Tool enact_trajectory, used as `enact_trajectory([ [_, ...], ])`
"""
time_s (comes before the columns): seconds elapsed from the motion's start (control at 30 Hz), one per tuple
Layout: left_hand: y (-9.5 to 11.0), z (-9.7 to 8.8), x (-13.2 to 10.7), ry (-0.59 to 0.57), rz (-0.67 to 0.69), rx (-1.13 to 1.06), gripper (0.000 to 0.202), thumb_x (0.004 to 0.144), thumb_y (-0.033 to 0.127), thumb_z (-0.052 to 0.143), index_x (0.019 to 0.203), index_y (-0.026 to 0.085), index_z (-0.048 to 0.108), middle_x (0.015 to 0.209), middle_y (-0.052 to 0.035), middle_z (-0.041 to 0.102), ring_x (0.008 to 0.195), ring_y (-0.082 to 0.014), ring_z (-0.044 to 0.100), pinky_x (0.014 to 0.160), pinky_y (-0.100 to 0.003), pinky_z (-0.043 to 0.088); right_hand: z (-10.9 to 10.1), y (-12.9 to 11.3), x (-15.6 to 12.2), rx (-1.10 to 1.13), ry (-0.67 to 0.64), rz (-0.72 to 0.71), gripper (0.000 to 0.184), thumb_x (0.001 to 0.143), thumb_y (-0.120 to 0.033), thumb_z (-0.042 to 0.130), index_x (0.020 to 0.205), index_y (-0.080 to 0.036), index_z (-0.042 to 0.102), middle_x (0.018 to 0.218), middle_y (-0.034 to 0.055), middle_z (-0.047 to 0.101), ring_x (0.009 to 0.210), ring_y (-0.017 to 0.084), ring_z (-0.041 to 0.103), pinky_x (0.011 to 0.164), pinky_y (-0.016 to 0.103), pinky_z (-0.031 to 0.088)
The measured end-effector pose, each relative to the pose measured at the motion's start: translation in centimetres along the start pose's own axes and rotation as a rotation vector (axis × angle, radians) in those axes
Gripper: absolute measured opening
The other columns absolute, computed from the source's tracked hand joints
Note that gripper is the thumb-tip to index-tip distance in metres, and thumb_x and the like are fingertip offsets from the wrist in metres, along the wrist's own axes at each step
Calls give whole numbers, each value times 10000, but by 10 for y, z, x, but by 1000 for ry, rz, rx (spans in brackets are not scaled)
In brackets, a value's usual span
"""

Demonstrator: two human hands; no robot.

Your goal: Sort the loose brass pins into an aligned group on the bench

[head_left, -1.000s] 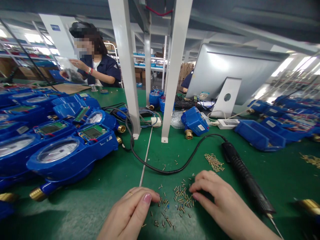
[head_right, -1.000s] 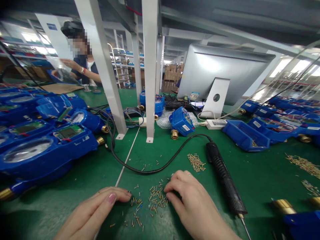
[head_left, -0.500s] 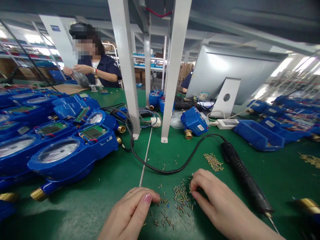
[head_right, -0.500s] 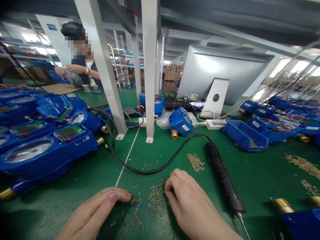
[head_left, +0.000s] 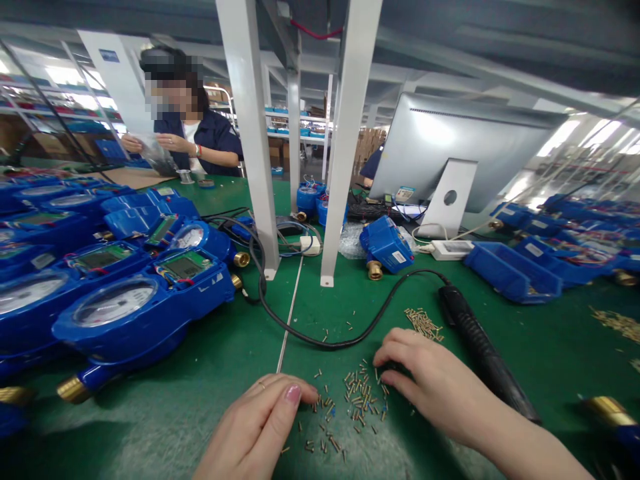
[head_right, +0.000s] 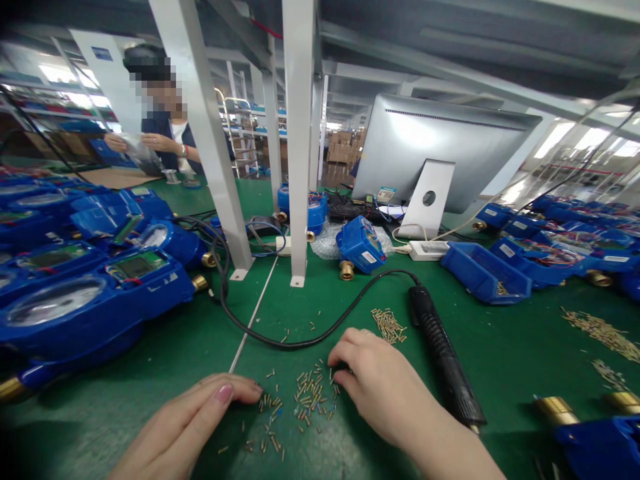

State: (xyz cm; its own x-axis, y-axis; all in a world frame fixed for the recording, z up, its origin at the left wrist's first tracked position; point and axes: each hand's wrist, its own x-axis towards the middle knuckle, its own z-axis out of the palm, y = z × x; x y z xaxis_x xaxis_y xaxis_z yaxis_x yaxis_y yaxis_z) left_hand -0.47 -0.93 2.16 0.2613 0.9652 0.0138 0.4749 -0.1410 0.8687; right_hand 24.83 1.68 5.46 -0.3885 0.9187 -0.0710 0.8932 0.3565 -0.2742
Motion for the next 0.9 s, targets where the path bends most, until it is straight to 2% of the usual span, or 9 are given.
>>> enact_trajectory([
  [0.3, 2, -2, -5, 26, 9, -40, 307, 904, 368, 365, 846, 302, 659, 912, 38, 682, 910, -162, 612, 845, -255, 451, -14, -29, 27, -349, -260, -105, 75, 753, -79, 648, 784, -130, 603, 802, 5, 590, 762, 166, 563, 709, 332, 476],
  [0.47, 4, -2, -4, 25, 26, -44, 309, 902, 377, 367, 845, 313, 664, 912, 46, 687, 898, -160, 619, 828, -247, 460, -11, -37, 30, -518, -308, -165, 76, 802, -175, 636, 826, -114, 598, 828, 27, 597, 773, 168, 578, 741, 353, 488],
  [0.63, 3, -2, -2, 10, 13, -40, 317, 905, 384, 359, 847, 311, 662, 915, 43, 682, 902, -162, 615, 837, -250, 452, -6, -36, 27, -533, -260, -196, 124, 812, -228, 642, 820, -117, 587, 809, 23, 580, 767, 165, 563, 743, 346, 475],
  [0.7, 1, -3, -2, -1, 7, -36, 328, 906, 398, 347, 856, 313, 659, 918, 39, 679, 904, -168, 615, 831, -259, 456, -8, -30, 25, -502, -214, -165, 111, 832, -221, 621, 817, -118, 580, 796, 13, 570, 756, 155, 557, 734, 329, 472],
  [0.77, 0, -3, -3, -6, 2, -29, 333, 905, 407, 341, 861, 314, 657, 925, 36, 676, 913, -175, 612, 832, -271, 457, -13, -17, 25, -470, -140, -74, 105, 857, -211, 594, 810, -119, 571, 789, 4, 561, 741, 143, 553, 718, 312, 473],
  [0.9, -2, -4, -4, -26, 11, -7, 343, 906, 416, 334, 852, 316, 658, 923, 36, 677, 923, -178, 609, 842, -278, 457, -22, 22, 29, -407, 47, 231, 155, 883, -237, 572, 787, -117, 556, 775, 1, 550, 705, 134, 551, 687, 307, 480],
])
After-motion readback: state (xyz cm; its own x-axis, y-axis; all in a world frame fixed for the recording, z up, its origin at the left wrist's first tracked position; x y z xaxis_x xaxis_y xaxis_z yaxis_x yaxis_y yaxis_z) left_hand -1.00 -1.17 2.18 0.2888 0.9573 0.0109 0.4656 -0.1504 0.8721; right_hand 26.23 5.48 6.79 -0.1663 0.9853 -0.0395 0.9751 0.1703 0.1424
